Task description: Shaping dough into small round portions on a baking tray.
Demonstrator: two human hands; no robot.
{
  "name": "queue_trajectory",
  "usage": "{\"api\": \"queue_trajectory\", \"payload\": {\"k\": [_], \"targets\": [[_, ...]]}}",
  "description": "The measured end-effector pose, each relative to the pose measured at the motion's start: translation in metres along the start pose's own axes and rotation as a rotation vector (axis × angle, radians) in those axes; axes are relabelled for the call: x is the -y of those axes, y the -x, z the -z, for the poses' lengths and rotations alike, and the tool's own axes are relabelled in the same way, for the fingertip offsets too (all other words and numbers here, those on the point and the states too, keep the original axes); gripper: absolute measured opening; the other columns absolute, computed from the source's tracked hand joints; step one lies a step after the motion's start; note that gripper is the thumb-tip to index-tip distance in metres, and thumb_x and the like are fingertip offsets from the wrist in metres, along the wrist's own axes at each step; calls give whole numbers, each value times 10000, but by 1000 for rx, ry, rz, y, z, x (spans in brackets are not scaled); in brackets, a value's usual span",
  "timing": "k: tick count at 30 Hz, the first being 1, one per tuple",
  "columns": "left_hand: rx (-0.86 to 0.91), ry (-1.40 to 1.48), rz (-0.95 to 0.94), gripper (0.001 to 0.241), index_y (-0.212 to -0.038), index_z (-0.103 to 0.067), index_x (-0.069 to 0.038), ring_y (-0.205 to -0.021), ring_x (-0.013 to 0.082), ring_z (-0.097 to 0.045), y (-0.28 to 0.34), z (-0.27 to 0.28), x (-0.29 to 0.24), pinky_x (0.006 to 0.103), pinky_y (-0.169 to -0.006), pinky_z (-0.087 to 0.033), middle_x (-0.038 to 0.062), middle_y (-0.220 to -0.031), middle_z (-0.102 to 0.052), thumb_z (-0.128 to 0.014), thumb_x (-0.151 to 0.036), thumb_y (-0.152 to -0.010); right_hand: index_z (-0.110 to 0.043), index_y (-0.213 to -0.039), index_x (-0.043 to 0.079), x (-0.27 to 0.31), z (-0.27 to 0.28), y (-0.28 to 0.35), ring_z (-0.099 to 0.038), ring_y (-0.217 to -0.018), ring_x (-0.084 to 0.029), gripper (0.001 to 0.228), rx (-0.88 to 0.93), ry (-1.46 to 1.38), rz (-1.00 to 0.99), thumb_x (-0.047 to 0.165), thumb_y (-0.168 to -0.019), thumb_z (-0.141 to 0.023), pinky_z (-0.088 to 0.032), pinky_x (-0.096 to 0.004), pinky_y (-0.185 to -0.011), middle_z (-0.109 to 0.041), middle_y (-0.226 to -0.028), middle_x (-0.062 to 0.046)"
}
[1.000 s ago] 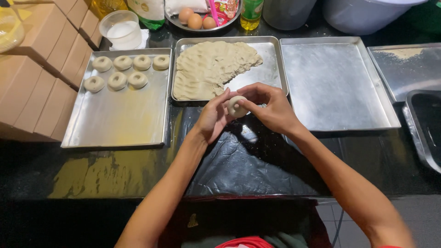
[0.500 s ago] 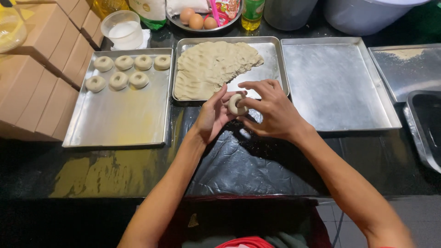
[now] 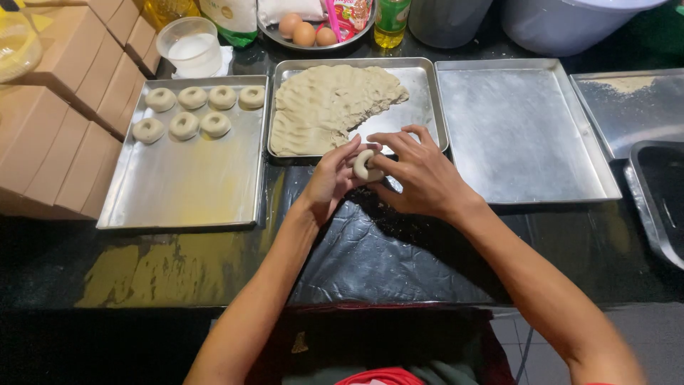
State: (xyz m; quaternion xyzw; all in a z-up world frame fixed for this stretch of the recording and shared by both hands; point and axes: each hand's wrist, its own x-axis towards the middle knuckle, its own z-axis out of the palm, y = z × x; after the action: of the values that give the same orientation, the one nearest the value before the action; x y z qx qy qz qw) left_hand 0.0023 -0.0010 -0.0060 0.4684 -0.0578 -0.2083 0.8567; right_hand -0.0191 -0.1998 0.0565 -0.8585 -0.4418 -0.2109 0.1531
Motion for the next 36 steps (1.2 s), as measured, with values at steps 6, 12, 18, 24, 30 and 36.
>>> {"api": "queue_trajectory", "payload": {"k": [6, 12, 18, 24, 30, 36], "targets": [[-46, -70, -40, 600, -1323, -573, -19, -1045, 212, -704, 0, 2, -6, 354, -957, -554, 160, -1158, -729, -506, -510, -984, -697, -1099, 106, -5, -5, 4, -622, -1172, -251, 322, -36, 41, 18, 179, -816, -832, -429, -523, -1079, -652, -1244, -58], [93, 106, 103, 737, -1225, -633, 16, -970, 222, -714, 2, 4, -6, 368, -883, -566, 132, -1068, -728, -383, -643, -1010, -679, -1008, 99, 3, -13, 2, -620, -1225, -238, 284, -131, 41, 38, 217, -805, -840, -405, -538, -1115, -653, -1308, -76], [33, -2, 44, 681, -1165, -655, -14, -941, 188, -691, -3, 4, 2, 348, -848, -546, 90, -1017, -708, -376, -621, -1034, -687, -1006, 77, 8, -15, -1, -586, -1243, -252, 340, -89, 87, 9, 286, -792, -849, -349, -581, -1119, -617, -1321, -120], [21, -24, 11, 558, -1109, -645, -42, -938, 175, -661, -1, -1, 1, 356, -928, -533, 54, -976, -675, -441, -557, -1044, -699, -999, 91, -1, -25, 4, -591, -1253, -232, 344, -27, 185, -12, 286, -760, -850, -339, -585, -1141, -610, -1349, -88], [51, -29, 2, 499, -1053, -642, -57, -929, 172, -656, -2, 0, 4, 359, -902, -537, 54, -946, -666, -461, -522, -1062, -690, -970, 98, 2, -21, 2, -592, -1236, -243, 325, -41, 177, -4, 284, -763, -857, -335, -595, -1126, -615, -1349, -102], [-4, 26, -34, 479, -1179, -654, -4, -872, 212, -687, -1, 0, 1, 319, -712, -501, 96, -988, -701, -494, -443, -1074, -658, -1024, 94, 3, -12, 3, -612, -1262, -259, 321, -157, -51, -39, 279, -834, -839, -398, -531, -1149, -612, -1393, -107]]}}
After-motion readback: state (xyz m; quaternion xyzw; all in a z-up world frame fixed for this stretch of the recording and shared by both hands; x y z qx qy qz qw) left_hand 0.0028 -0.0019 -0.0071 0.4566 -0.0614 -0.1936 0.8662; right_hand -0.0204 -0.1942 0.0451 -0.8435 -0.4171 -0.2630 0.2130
